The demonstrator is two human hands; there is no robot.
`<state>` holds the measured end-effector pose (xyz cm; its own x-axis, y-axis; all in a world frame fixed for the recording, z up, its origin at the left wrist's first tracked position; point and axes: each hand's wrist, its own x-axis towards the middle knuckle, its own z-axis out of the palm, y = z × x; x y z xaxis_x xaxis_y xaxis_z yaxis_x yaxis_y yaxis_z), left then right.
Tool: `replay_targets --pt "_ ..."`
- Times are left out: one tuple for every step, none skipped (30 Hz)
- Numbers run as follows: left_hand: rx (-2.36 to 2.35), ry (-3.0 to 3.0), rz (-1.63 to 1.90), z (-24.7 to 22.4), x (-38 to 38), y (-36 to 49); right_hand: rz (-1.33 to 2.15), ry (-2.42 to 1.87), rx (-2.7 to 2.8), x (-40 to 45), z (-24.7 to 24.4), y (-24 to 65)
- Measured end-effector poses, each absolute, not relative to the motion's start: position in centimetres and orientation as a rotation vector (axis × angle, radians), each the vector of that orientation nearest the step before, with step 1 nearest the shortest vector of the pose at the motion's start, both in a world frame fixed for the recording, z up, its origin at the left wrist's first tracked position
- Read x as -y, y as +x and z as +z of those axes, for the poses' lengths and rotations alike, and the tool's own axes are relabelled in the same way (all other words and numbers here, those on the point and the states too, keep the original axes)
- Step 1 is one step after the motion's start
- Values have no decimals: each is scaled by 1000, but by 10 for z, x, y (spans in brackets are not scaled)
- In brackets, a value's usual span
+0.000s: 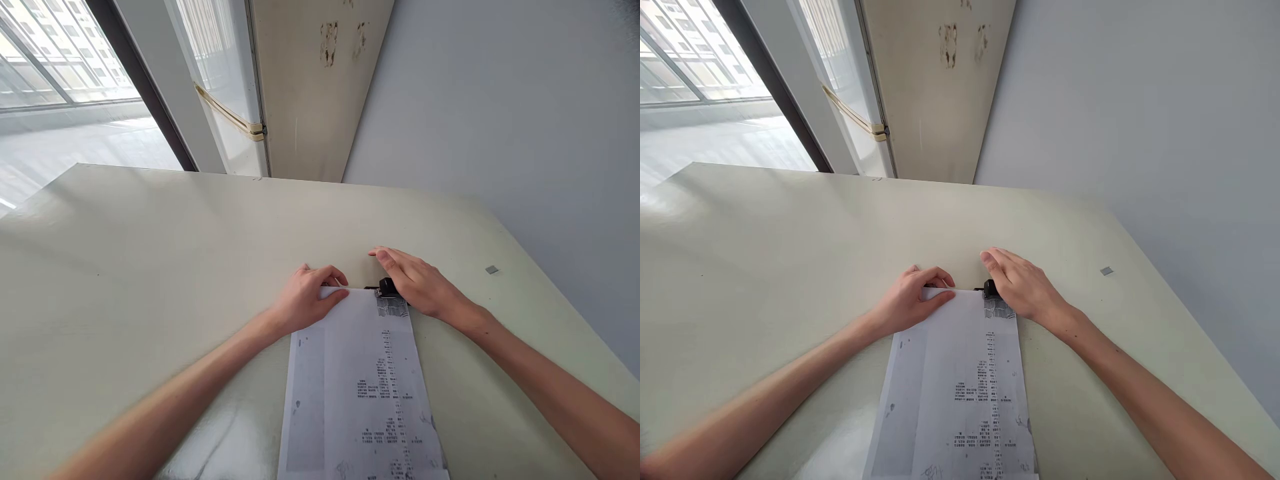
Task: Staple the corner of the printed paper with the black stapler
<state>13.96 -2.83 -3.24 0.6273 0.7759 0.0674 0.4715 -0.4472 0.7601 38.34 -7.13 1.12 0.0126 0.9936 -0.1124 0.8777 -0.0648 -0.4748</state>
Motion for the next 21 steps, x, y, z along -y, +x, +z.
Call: replay_targets --pt "-970 2120 538 -33 28 140 586 -2014 1955 71 10 384" --pt "-967 2121 539 -33 28 139 566 -2006 1967 70 8 384" --pt "-965 2121 540 -33 28 139 552 -1997 1977 70 7 385" --pt "-964 2122 540 -33 28 139 544 -1991 1984 69 6 385" --pt "-965 2123 540 -33 28 139 542 -1990 1989 69 6 385" --pt "-967 2122 540 -33 28 139 544 -1996 1991 69 6 384" --pt "-969 2121 542 -33 28 139 550 -2008 1990 69 6 383" --pt "-970 2120 544 -33 28 139 561 -2024 1986 69 7 382" --pt "-970 2120 548 -33 29 140 570 -2041 1980 69 7 381" --pt "-970 2121 553 -33 29 140 576 -2055 1974 69 8 380" --pt "-970 2122 558 -33 29 140 578 -2061 1973 70 9 379" --pt "-970 2122 562 -33 29 140 579 -2061 1975 70 9 379" --pt "-972 2124 566 -33 30 140 576 -2057 1981 70 9 379" --pt "-976 2126 568 -33 30 141 569 -2049 1990 70 9 379" --pt "-979 2127 568 -34 30 141 564 -2040 2000 70 8 380" --pt "-980 2129 569 -34 30 141 562 -2035 2007 70 8 380" --pt "-982 2130 571 -34 31 141 563 -2038 2010 70 8 380" --pt "-984 2130 573 -34 31 141 567 -2047 2010 70 8 381" --pt "-985 2129 574 -34 31 141 573 -2061 2010 70 9 380" --pt "-986 2127 573 -34 32 141 583 -2078 2009 70 9 380" --pt "-987 2127 571 -33 32 142 590 -2096 2008 70 10 379"
